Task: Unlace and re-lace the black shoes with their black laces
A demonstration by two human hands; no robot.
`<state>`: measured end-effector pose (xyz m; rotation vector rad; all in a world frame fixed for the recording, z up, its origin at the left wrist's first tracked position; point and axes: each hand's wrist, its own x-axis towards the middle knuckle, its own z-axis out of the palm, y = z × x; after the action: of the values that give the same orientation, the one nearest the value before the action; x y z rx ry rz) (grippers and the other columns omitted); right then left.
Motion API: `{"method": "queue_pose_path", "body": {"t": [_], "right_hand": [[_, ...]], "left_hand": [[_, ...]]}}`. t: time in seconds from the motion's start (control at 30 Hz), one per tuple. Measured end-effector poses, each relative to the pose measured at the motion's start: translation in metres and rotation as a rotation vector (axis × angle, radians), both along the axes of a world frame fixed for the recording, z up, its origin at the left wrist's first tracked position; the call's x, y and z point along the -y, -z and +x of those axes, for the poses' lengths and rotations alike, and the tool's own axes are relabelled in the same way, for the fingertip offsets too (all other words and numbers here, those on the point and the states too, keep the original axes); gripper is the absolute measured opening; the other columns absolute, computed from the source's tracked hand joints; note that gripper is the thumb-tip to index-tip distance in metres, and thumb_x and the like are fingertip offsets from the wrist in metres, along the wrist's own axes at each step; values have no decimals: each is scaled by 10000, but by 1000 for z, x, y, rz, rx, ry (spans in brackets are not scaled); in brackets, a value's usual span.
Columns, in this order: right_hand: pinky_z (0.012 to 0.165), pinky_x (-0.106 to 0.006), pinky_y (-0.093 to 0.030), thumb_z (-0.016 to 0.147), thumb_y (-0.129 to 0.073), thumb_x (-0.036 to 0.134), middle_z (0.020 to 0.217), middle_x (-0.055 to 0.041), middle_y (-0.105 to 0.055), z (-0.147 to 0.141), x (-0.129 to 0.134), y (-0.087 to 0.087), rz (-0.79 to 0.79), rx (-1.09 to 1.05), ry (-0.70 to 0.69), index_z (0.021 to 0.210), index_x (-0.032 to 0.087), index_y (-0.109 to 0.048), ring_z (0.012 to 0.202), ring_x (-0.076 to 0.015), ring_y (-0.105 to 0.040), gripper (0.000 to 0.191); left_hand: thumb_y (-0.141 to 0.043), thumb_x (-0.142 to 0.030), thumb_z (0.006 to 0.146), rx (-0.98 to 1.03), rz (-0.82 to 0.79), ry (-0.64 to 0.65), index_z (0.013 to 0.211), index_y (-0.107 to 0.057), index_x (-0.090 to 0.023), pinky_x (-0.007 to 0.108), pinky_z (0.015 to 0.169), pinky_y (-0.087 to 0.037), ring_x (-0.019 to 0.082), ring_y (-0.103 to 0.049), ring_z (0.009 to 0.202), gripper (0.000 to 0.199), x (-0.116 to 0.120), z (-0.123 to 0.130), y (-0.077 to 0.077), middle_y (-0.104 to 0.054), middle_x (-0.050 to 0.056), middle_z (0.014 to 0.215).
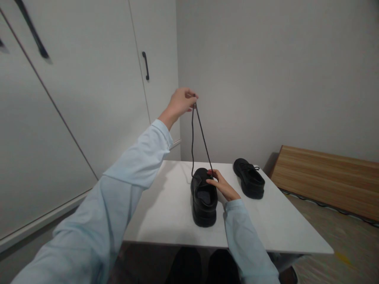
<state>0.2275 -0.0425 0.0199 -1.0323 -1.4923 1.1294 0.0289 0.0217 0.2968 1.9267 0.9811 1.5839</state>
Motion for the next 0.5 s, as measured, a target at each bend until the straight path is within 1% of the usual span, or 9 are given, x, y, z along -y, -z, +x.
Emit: {"method": "queue_pose_path", "body": {"t": [0.13,0.33,0.43,0.5], "right_hand": [[1063,-410,-322,676,-704,352,1213,-47,-544,-2,0,0,27,-17,6,1171,275,-483,1239,-214,-444,547],[1020,-415,-369,679,-685,349,1301,-82,-464,-7,2,-4,37,-55,41,1291,289,-372,1211,-222,-455,690],[1018,-423,-362,679,-675,341,1330,-84,-445,-8,4,-8,65,-39,50,1296,297,-374,1223,-231,-440,688],[1017,-414,-358,687,-662,331,1340,-70,-445,-9,5,-10,97,-16,50,1265,294,-412,1214,-230,-444,631]], "left_hand": [[-615,-141,718,-12,-31,-27,790,-585,-162,267,708,-504,122,-590,700,80,-6,-9,17,-616,26,720],[-586,-173,734,-64,-97,-115,783,-608,-165,230,605,-471,112,-595,636,54,-11,-16,55,-637,33,756],[-587,-195,729,-52,-142,-122,779,-614,-169,210,582,-451,113,-610,642,63,-11,-19,75,-649,25,753],[-598,-210,721,-29,-146,-121,785,-618,-170,202,591,-453,111,-609,650,78,-10,-20,89,-654,19,744]]}}
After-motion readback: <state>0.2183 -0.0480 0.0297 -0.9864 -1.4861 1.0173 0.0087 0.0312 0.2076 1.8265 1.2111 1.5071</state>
